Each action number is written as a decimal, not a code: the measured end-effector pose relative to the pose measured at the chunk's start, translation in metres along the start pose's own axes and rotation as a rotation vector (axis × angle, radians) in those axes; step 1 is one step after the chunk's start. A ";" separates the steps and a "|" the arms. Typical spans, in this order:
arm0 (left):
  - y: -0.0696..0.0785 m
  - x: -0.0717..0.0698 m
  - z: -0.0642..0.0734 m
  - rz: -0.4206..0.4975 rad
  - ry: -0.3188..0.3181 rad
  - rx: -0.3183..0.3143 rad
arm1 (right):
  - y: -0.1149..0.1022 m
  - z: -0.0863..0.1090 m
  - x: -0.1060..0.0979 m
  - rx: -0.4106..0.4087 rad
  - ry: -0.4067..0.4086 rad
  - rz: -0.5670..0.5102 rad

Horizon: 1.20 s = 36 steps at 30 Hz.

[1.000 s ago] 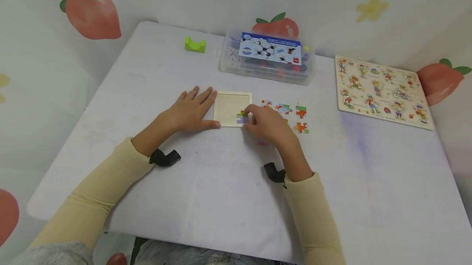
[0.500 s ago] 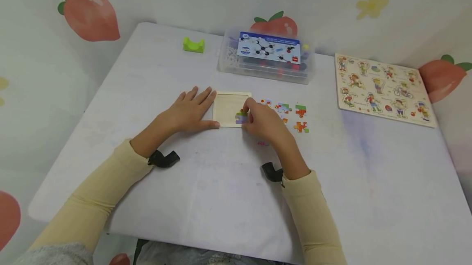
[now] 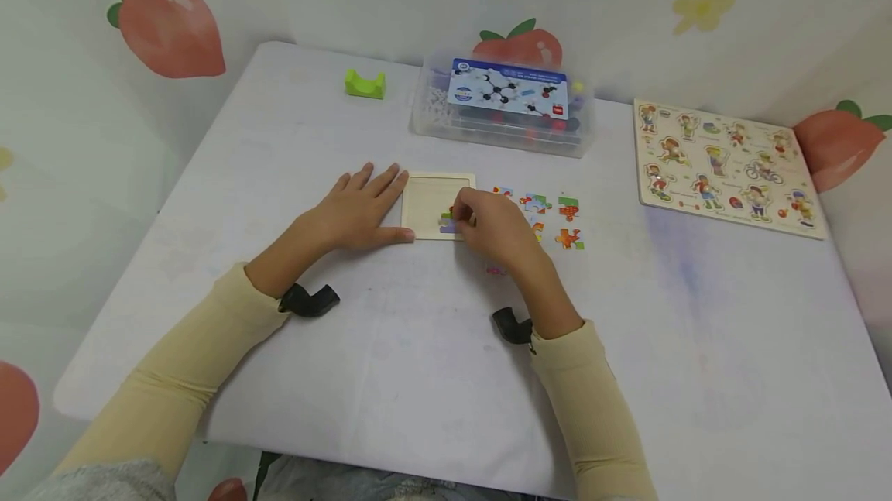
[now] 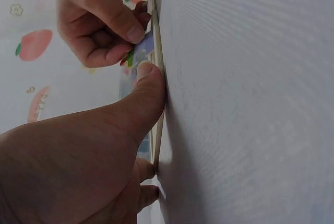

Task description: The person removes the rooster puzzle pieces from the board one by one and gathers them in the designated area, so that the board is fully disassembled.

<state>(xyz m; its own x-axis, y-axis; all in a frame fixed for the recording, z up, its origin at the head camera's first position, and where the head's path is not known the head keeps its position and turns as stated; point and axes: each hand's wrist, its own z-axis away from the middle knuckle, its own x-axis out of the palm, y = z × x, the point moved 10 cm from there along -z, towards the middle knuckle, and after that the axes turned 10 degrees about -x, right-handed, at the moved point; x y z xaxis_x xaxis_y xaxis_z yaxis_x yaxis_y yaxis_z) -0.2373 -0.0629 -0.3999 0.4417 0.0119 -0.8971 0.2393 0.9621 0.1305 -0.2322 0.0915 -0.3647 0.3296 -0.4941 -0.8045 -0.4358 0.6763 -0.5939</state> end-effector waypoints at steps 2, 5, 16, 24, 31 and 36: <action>0.000 0.000 0.000 0.003 0.000 -0.001 | -0.002 0.000 -0.001 -0.014 0.016 -0.004; 0.000 0.000 0.000 0.002 0.000 -0.003 | -0.004 0.001 -0.002 -0.027 0.029 -0.014; -0.001 0.000 0.001 -0.002 -0.006 -0.014 | -0.009 -0.001 0.000 -0.056 0.033 -0.034; -0.001 0.000 0.001 0.000 -0.009 -0.015 | -0.009 0.000 -0.002 -0.054 0.028 -0.037; 0.002 0.000 0.002 -0.003 -0.015 -0.008 | -0.003 0.008 -0.012 -0.038 0.040 -0.082; 0.002 0.000 0.003 -0.009 -0.018 -0.007 | 0.005 0.015 -0.015 0.006 0.050 -0.103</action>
<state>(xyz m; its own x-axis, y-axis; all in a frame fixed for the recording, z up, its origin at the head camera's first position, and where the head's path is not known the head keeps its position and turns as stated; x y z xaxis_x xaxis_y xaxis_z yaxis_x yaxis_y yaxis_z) -0.2343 -0.0614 -0.3984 0.4549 -0.0017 -0.8905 0.2371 0.9641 0.1192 -0.2268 0.1110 -0.3557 0.3304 -0.5875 -0.7387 -0.3963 0.6240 -0.6735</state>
